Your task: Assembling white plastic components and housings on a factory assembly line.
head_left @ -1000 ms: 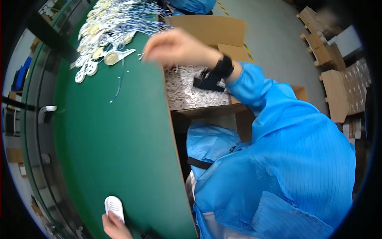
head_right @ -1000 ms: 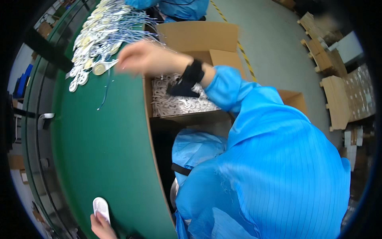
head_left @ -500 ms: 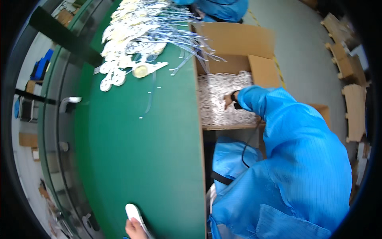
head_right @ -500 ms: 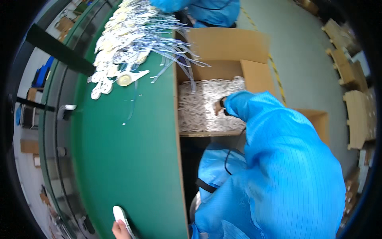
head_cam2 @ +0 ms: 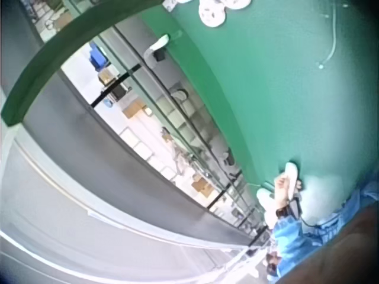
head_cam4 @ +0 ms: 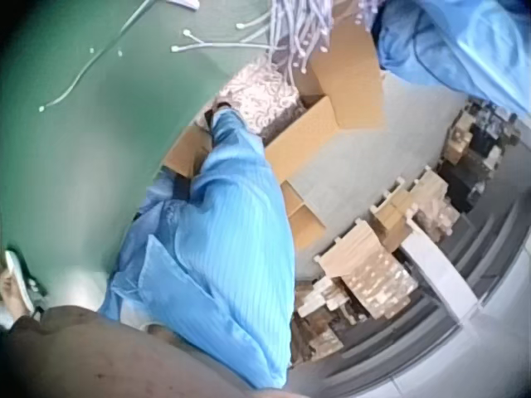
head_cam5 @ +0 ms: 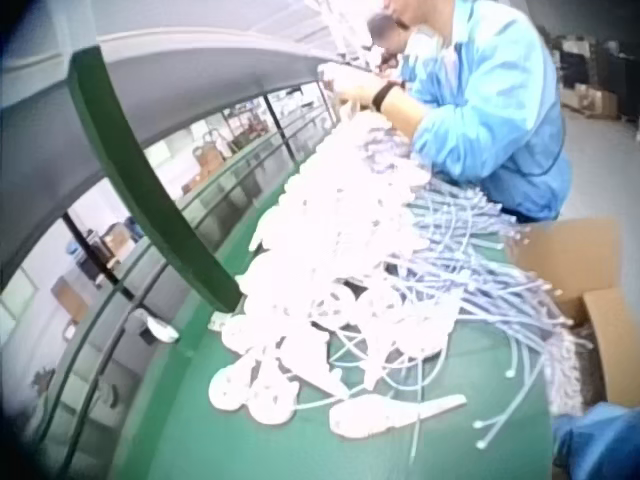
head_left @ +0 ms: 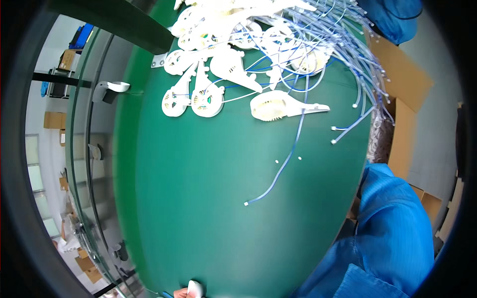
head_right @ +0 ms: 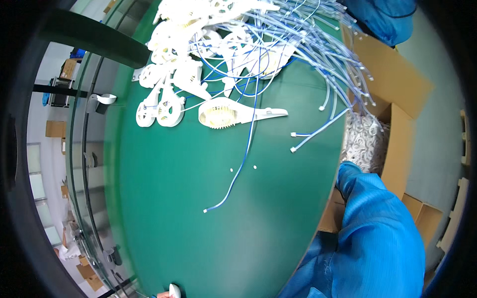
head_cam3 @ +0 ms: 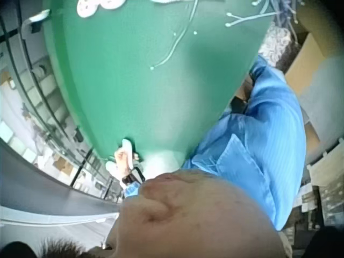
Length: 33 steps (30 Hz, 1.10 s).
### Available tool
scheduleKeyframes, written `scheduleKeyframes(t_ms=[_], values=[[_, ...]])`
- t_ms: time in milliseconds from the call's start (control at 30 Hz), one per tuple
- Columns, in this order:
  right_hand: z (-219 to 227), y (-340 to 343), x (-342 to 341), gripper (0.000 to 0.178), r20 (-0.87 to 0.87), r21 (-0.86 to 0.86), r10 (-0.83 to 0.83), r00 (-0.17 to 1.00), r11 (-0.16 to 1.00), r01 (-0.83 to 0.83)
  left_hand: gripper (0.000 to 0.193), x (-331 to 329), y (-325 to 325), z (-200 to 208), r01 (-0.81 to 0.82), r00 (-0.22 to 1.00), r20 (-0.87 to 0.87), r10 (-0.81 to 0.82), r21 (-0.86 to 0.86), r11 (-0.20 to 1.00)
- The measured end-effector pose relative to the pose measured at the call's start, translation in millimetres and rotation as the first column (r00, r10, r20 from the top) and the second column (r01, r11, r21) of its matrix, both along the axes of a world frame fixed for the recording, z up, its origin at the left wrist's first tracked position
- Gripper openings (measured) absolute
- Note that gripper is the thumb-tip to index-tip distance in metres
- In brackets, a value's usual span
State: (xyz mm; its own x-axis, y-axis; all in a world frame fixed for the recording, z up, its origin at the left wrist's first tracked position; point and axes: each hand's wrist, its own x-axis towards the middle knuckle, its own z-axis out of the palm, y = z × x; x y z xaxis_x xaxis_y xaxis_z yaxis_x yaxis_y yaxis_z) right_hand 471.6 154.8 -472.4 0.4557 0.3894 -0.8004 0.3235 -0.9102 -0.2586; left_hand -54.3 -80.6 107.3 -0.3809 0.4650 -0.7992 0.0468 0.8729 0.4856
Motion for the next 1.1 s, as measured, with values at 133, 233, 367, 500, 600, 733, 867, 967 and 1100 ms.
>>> scheduleKeyframes(t_ms=[133, 233, 367, 500, 600, 733, 867, 967, 1100], values=[[22.4, 29.8, -74.7, 0.071, -0.163, -0.037, 0.093, 0.982, 0.994, -0.1, 0.018, -14.6, -12.3, 2.5, -0.043, 0.999, -0.006, 0.043, -0.027, 0.999], [38.8, 53.9, -115.9, 0.069, -0.283, -0.028, 0.161, 0.945, 0.984, -0.176, 0.018, -6.9, 0.1, 4.3, -0.065, 0.985, -0.165, 0.054, -0.058, 0.996], [60.8, 75.5, -160.9, 0.066, -0.44, 0.016, 0.256, 0.861, 0.961, -0.278, 0.017, -9.8, -9.5, 4.6, -0.121, 0.993, -0.013, 0.121, -0.008, 0.993], [86.4, 87.1, -192.8, 0.063, -0.573, 0.089, 0.341, 0.745, 0.93, -0.357, 0.016, -11.1, -13.4, 2.6, -0.137, 0.99, 0.017, 0.138, -0.038, 0.99], [106.2, 98.7, -179.2, 0.061, -0.636, 0.15, 0.399, 0.661, 0.903, -0.402, 0.017, 9.0, 1.5, 12.5, -0.127, 0.991, -0.042, 0.126, -0.031, 0.991], [131.6, 82.6, -133.0, 0.059, -0.711, 0.201, 0.407, 0.573, 0.899, -0.389, 0.015, 8.9, 9.6, 7.6, -0.114, 0.992, -0.042, 0.115, 0.034, 0.993], [154.0, 17.4, -57.7, 0.056, -0.771, 0.192, 0.358, 0.526, 0.919, -0.345, 0.015, 6.9, 10.3, 9.0, 0.008, 1.0, -0.02, -0.008, 0.009, 1.0], [77.2, 24.1, -19.1, 0.023, -0.817, 0.298, 0.266, 0.512, 0.954, -0.019, 0.015, -2.9, 7.8, 1.8, 0.074, 0.997, 0.002, -0.074, 0.03, 0.997], [225.4, 16.6, 32.3, 0.018, -0.957, 0.199, 0.066, 0.281, 0.855, 0.479, 0.013, -9.8, 8.6, -8.9, 0.136, 0.988, 0.06, -0.143, 0.106, 0.985]])
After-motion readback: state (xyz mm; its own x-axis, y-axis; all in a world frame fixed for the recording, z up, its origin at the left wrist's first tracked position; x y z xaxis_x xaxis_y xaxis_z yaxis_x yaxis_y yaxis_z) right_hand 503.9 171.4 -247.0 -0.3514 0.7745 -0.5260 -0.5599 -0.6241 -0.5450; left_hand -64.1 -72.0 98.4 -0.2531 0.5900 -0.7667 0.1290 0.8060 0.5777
